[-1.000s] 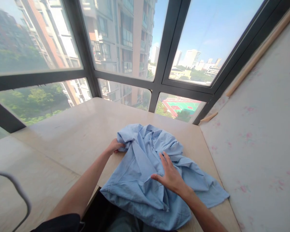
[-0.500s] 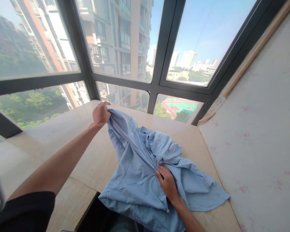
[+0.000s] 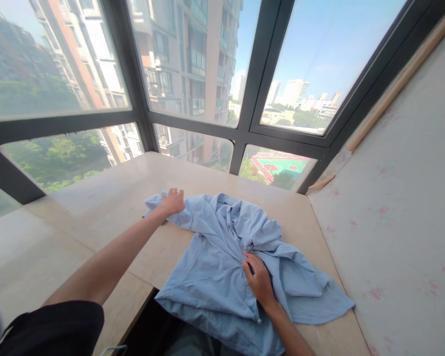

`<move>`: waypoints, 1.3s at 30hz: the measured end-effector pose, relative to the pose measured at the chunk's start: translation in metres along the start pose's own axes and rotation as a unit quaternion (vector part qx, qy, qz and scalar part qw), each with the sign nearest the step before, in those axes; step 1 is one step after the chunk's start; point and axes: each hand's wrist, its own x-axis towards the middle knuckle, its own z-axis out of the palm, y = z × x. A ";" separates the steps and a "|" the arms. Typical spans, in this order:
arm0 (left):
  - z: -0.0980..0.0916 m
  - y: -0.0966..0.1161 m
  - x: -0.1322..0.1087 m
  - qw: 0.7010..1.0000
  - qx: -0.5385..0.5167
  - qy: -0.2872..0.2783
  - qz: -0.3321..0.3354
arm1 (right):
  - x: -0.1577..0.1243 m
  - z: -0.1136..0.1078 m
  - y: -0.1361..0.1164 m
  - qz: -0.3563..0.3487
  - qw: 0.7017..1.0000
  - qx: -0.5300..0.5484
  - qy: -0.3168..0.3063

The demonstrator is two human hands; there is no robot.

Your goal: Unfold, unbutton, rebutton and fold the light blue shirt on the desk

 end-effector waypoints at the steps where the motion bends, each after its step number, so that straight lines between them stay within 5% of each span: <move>1: 0.010 0.010 -0.004 1.000 0.000 -0.004 0.023 | 0.000 0.000 0.000 0.001 1.000 -0.001 0.000; 7: 0.075 0.081 -0.041 0.980 -0.017 -0.079 0.184 | 0.000 -0.001 0.000 0.002 1.000 0.001 0.000; 11: 0.114 0.105 -0.058 0.982 -0.059 -0.083 0.159 | -0.001 -0.001 -0.003 0.012 1.000 -0.007 -0.015; 15: 0.133 0.088 -0.051 0.987 -0.054 -0.015 0.154 | -0.005 -0.004 -0.015 0.037 0.997 -0.027 -0.060; 19: 0.133 0.057 -0.030 0.980 -0.048 0.025 0.192 | 0.000 -0.021 -0.032 0.047 0.990 0.003 -0.136; 23: 0.127 0.037 -0.007 0.978 -0.035 0.014 0.206 | 0.020 -0.055 -0.036 0.029 0.995 -0.006 -0.095; 28: 0.122 0.019 0.017 0.976 -0.022 0.015 0.216 | 0.047 -0.095 0.006 0.034 0.985 -0.168 -0.023; 33: 0.120 0.009 0.033 0.983 0.017 0.016 0.185 | 0.051 -0.121 0.048 0.204 0.916 -0.297 -0.177; 36: 0.118 0.007 0.039 0.983 0.046 0.013 0.177 | 0.049 -0.132 0.042 0.251 0.905 -0.264 -0.221; 39: 0.115 0.009 0.043 0.983 0.072 0.025 0.165 | 0.049 -0.143 0.013 0.294 0.919 -0.060 -0.254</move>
